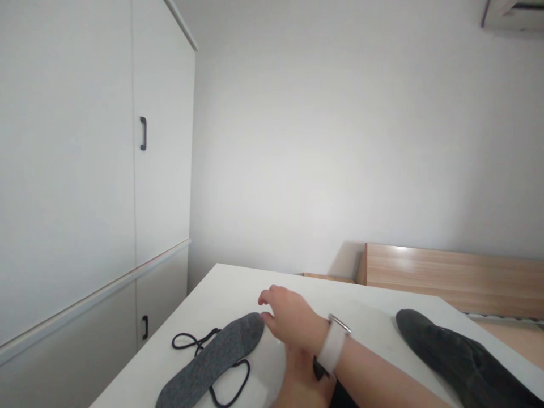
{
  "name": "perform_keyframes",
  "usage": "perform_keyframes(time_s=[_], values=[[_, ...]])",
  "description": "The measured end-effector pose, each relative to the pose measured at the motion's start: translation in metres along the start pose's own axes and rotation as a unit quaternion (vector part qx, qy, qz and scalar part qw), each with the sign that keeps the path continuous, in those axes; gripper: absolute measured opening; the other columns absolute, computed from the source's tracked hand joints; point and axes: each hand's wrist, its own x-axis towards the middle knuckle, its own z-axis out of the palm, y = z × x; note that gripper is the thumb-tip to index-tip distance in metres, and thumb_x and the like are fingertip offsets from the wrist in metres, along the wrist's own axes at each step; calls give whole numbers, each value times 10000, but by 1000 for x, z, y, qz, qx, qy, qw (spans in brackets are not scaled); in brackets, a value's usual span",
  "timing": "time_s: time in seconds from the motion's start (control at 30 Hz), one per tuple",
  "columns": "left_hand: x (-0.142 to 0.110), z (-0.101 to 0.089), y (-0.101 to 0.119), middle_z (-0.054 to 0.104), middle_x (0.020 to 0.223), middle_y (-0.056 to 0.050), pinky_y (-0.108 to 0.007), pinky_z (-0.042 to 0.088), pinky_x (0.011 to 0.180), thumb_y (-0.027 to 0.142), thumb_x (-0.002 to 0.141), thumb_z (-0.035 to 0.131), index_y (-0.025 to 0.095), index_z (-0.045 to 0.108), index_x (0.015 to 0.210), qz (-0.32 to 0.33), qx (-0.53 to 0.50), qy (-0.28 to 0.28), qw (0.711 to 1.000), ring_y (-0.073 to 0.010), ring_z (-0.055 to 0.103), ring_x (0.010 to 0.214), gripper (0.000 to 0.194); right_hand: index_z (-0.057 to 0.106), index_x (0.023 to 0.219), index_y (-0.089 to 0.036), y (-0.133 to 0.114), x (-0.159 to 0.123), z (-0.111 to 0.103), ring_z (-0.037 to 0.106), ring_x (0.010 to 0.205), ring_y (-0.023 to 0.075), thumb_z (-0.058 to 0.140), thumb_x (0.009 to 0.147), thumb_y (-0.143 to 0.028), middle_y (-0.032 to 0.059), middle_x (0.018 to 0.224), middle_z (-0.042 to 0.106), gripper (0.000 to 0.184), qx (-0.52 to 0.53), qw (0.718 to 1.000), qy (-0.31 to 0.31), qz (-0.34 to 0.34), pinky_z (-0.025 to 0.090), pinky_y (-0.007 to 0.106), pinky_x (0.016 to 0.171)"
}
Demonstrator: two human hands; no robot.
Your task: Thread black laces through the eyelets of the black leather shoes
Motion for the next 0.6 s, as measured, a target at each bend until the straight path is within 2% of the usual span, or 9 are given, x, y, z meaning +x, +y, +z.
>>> perform_keyframes(time_s=[0.07,0.1,0.2,0.27,0.37,0.43,0.5,0.6], values=[[-2,3,-10,617,1322,-173,-501,299,1168,307,716,703,177,617,1263,12,-9,15,1000,-392,394,1378,569,691,1091,-119,-6,34,23,635,1135,359,737,825,-258,194,1174,692,303,-10,997,-71,33,505,500,959],[-2,4,-15,600,1345,-183,-498,305,1167,326,733,691,166,621,1260,21,-8,20,1000,-393,394,1379,555,690,1088,-106,-6,47,34,648,1116,356,769,812,-285,192,1160,699,338,-10,994,-101,50,518,510,943],[-2,6,-24,549,1402,-209,-470,304,1173,330,752,662,124,606,1284,26,-7,30,999,-392,401,1376,573,672,1106,-128,1,74,56,660,1101,285,715,889,-340,116,1160,699,306,10,983,-151,100,516,524,960],[-1,7,-23,532,1422,-208,-470,306,1172,337,748,666,121,569,1326,17,3,34,999,-396,406,1368,625,673,1082,-143,6,80,58,656,1094,257,679,923,-337,84,1151,694,251,47,980,-153,119,511,512,970],[0,7,-13,561,1399,-177,-504,255,1190,297,727,678,160,572,1305,29,40,30,998,-393,397,1365,603,681,1001,-139,16,78,43,683,981,224,681,921,-319,63,1056,708,197,153,972,-133,119,559,446,880],[1,4,-3,647,1263,-135,-523,194,1204,178,687,641,200,642,1148,57,68,14,996,-359,479,1289,461,676,974,-136,25,68,24,696,881,195,676,915,-315,52,972,718,189,252,957,-102,100,582,390,795],[1,0,6,693,1073,-89,-529,202,1189,100,648,589,221,659,965,81,74,10,994,-312,576,1144,347,656,1019,-156,36,52,1,700,865,174,624,925,-342,49,957,725,211,355,931,-42,67,578,340,775],[2,-7,13,696,935,-61,-500,336,1104,101,643,601,235,651,823,74,30,34,996,-291,619,1021,230,564,1144,-229,55,17,-37,684,871,156,440,965,-512,45,1038,706,357,465,880,98,30,558,291,740]])
